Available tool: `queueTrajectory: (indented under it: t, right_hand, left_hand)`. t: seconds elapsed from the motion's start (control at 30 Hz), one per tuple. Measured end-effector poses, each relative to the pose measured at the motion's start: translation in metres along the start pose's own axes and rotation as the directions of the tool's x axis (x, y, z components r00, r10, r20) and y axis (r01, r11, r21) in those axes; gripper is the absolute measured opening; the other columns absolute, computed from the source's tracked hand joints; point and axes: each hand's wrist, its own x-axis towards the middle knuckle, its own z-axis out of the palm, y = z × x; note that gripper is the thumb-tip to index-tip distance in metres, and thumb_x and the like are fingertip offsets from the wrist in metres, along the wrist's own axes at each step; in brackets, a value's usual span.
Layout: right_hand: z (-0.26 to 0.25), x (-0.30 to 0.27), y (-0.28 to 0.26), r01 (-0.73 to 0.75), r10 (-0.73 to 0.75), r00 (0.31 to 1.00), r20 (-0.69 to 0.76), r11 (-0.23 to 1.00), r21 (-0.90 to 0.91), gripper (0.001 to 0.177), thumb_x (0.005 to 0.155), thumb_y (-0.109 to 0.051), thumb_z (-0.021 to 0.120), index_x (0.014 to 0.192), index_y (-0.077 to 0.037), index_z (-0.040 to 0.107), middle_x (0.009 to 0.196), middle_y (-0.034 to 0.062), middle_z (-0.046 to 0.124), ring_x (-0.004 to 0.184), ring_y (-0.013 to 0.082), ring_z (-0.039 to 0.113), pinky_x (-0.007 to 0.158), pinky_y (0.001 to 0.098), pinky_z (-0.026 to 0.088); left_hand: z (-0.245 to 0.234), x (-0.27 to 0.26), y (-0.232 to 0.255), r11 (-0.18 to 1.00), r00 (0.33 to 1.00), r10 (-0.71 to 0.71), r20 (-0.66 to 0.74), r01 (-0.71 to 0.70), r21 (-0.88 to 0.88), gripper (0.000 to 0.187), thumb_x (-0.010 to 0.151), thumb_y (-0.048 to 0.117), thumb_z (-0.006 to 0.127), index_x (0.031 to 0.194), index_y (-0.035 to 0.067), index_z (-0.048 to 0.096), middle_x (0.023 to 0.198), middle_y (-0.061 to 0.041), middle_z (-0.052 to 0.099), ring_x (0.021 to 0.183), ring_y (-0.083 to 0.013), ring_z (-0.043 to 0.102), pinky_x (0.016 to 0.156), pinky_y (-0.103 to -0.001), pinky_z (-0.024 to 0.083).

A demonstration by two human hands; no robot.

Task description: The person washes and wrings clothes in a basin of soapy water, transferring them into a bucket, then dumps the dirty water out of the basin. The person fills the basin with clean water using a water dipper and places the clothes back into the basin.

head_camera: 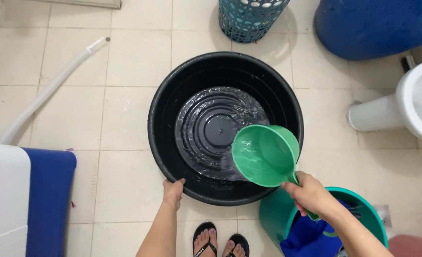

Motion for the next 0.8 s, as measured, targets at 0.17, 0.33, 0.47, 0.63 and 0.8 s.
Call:
queueTrajectory:
  t: [0.17, 0.33, 0.47, 0.63, 0.8]
  right_hand:
    - [0.006, 0.010, 0.017, 0.007, -0.021, 0.997, 0.073, 0.982, 0.187, 0.027, 0.092, -0.022, 0.066, 0.090, 0.005, 0.058, 0.056, 0.0064, 0.050, 0.042, 0.0194, 0.047, 0.040, 0.0384, 0.042]
    - [-0.008, -0.002, 0.018, -0.006, -0.012, 0.998, 0.059, 0.954, 0.300, 0.029, 0.092, -0.023, 0.066, 0.085, 0.004, 0.056, 0.055, 0.0064, 0.048, 0.042, 0.0191, 0.046, 0.040, 0.0375, 0.041]
    - [-0.022, -0.019, 0.050, -0.058, 0.046, 0.998, 0.040, 0.923, 0.381, 0.029, 0.092, -0.024, 0.066, 0.085, 0.002, 0.055, 0.055, 0.0097, 0.048, 0.041, 0.0209, 0.045, 0.041, 0.0375, 0.042]
    - [-0.047, -0.060, 0.031, -0.032, 0.013, 0.999, 0.035, 0.808, 0.589, 0.026, 0.092, -0.022, 0.063, 0.087, 0.002, 0.056, 0.062, 0.0083, 0.047, 0.044, 0.0183, 0.043, 0.041, 0.0360, 0.039]
    - [-0.070, -0.086, 0.059, -0.069, 0.067, 0.997, 0.029, 0.738, 0.671, 0.022, 0.094, -0.020, 0.062, 0.090, 0.001, 0.054, 0.067, 0.0051, 0.049, 0.046, 0.0143, 0.043, 0.040, 0.0341, 0.038]
  left_hand:
    - [0.003, 0.043, -0.033, 0.981, 0.989, -0.093, 0.116, 0.111, -0.161, 0.049, 0.093, 0.023, 0.069, 0.135, 0.007, 0.050, 0.132, -0.014, 0.063, 0.121, -0.0335, 0.058, 0.093, -0.053, 0.046]
    - [0.009, -0.003, -0.014, 0.983, 0.984, -0.091, 0.154, 0.114, -0.145, 0.039, 0.097, 0.028, 0.068, 0.125, 0.003, 0.057, 0.117, -0.015, 0.070, 0.107, -0.0310, 0.064, 0.087, -0.051, 0.051]
    - [0.003, -0.034, 0.021, 0.939, 0.956, 0.289, 0.051, -0.273, -0.207, 0.030, 0.092, 0.022, 0.075, 0.111, 0.002, 0.064, 0.104, -0.008, 0.071, 0.094, -0.0193, 0.064, 0.083, -0.036, 0.051]
    - [-0.013, -0.116, 0.160, 0.795, 0.801, 0.594, 0.072, -0.572, -0.203, 0.027, 0.085, 0.021, 0.077, 0.102, 0.004, 0.066, 0.088, -0.002, 0.071, 0.080, -0.0122, 0.063, 0.074, -0.031, 0.052]
    - [-0.002, -0.212, 0.243, 0.641, 0.712, 0.697, 0.086, -0.672, 0.371, 0.031, 0.085, 0.031, 0.080, 0.100, 0.009, 0.065, 0.084, -0.008, 0.074, 0.079, -0.0225, 0.071, 0.078, -0.037, 0.054]
